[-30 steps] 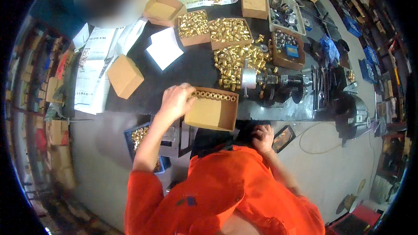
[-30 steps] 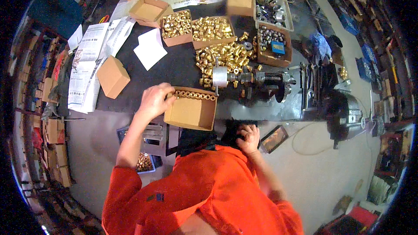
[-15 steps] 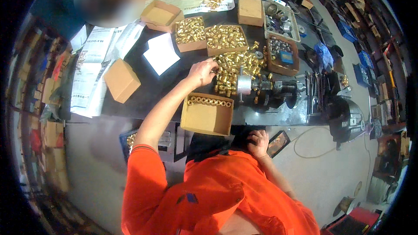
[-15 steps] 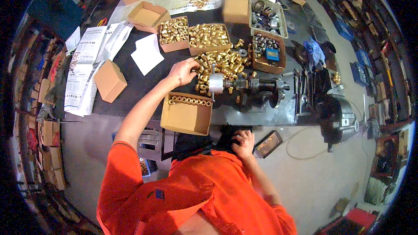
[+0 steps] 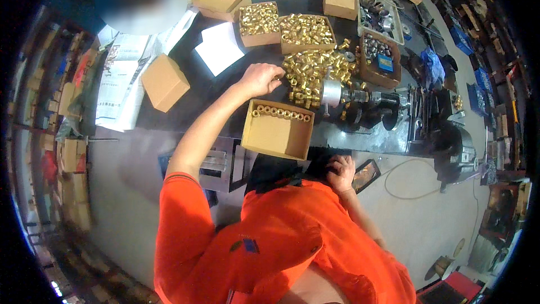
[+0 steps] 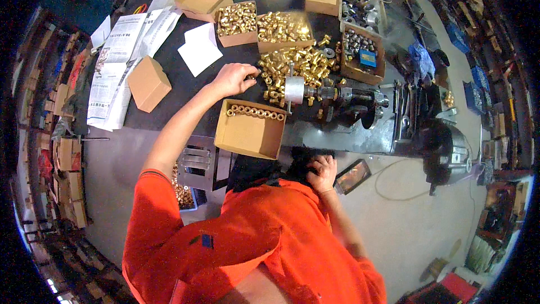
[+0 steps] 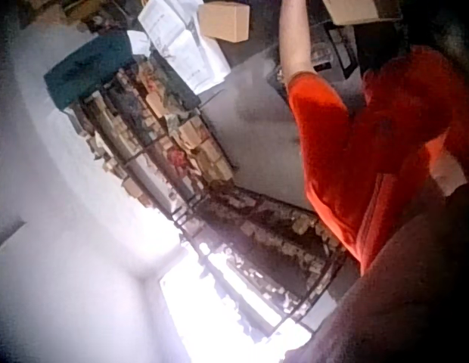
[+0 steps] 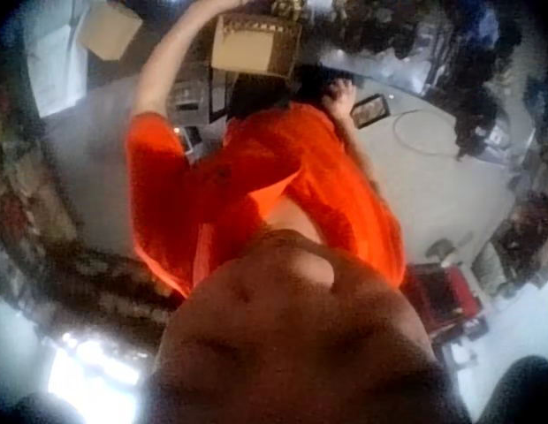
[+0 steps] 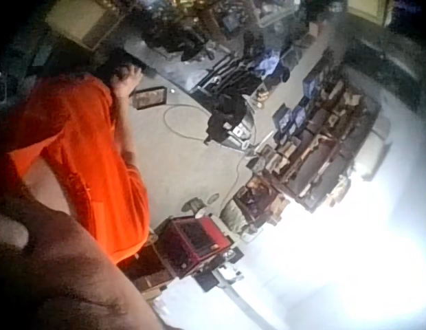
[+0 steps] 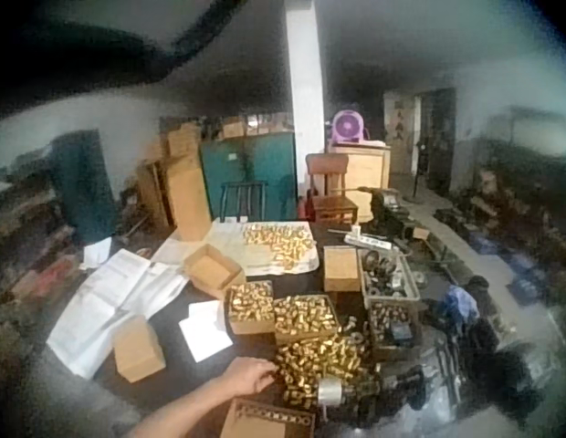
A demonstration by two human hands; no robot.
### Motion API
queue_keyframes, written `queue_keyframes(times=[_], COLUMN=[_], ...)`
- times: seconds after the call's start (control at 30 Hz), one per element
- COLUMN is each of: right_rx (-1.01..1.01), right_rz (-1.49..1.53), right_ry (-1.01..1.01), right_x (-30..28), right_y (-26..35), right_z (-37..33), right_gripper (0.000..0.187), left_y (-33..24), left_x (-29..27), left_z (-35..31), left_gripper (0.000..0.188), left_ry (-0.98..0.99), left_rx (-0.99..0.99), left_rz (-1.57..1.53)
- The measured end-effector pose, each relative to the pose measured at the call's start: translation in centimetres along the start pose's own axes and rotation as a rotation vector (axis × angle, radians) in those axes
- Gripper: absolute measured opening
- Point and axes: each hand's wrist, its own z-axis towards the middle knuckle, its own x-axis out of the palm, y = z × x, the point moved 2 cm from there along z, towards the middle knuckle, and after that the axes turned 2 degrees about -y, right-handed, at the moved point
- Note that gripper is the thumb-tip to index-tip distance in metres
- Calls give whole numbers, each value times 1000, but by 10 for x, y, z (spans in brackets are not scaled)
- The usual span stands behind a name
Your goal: The person sorts brass bullet casings from a large pile on a workbench into a small cardboard box. They pick up individual casings and place them into the box, gradually filling it.
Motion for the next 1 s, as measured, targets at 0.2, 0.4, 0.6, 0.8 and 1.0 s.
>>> queue_keyframes(times=[0.2,0.4,0.6,0.8,1.0], right_rx=[13,-4,-7,-11,1], right_rz=[18,4,-8,21,10], right_ry=[-7,-13,-8,-10,4], right_x=[-4,-4,-5,-7,-6], right_y=[4,4,4,8,4], right_z=[4,3,3,5,3], right_gripper=[21,21,20,20,20], left_y=[-2,-10,-11,-6,-9], left_x=[-3,-9,-7,-1,-22], left_z=[-4,-5,0,-6,-18], left_gripper=[23,14,10,10,10], left_ry=[-52,19,40,-40,-113], left_rx=[-5,-105,-178,-205,-157], left_rz=[-26,34,-14,-97,15])
